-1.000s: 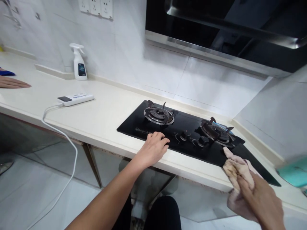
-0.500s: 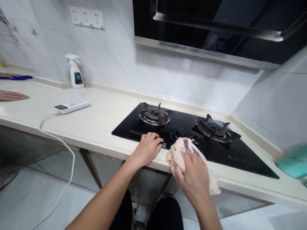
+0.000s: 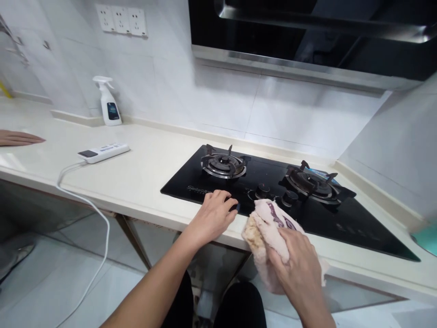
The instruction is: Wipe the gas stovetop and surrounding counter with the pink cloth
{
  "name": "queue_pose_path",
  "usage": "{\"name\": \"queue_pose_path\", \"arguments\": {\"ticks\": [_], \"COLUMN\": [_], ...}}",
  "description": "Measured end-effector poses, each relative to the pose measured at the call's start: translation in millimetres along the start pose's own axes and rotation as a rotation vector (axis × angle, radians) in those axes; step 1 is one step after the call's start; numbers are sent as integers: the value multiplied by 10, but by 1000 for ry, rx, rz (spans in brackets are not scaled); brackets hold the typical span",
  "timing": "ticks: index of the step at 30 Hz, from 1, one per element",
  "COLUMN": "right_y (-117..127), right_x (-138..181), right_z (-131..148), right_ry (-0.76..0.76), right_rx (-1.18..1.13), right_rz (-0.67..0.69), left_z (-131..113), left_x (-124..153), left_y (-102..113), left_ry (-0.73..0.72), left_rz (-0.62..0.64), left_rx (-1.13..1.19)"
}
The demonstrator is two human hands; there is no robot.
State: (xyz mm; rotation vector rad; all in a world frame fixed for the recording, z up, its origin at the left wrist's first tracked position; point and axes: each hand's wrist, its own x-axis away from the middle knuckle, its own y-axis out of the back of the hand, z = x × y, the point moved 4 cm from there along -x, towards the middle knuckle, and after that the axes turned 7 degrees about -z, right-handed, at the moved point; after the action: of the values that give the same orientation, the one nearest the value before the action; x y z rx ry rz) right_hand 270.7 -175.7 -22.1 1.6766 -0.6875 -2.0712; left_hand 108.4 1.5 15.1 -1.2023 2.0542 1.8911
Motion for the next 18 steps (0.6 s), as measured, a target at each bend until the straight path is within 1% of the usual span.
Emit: {"name": "queue_pose_path", "arguments": {"ticks": [3,6,10,12,15,18], "right_y": [49,121,254,311,337,315], "right_x": [32,101,188,184,122,48], "right_z": [-176,-458,-923,-1084,-1159,-1061], "right_ry": [-21,-64,-217,-271,-303,-315], "right_rx": [10,52,161,214,297,376], "right_rz": [33,55,77,77,105,128], "left_z": [-7,-15,-29,-33,-32,-24], "left_x": [9,20,33,37,41,40], "left_y": [-1,9,27,28,19,5], "left_ry": [0,-3,-18,-21,-19,-12], "left_rz": [7,0,-9,-9,-18,-31], "left_rx": [5,13,25,31,32,33]}}
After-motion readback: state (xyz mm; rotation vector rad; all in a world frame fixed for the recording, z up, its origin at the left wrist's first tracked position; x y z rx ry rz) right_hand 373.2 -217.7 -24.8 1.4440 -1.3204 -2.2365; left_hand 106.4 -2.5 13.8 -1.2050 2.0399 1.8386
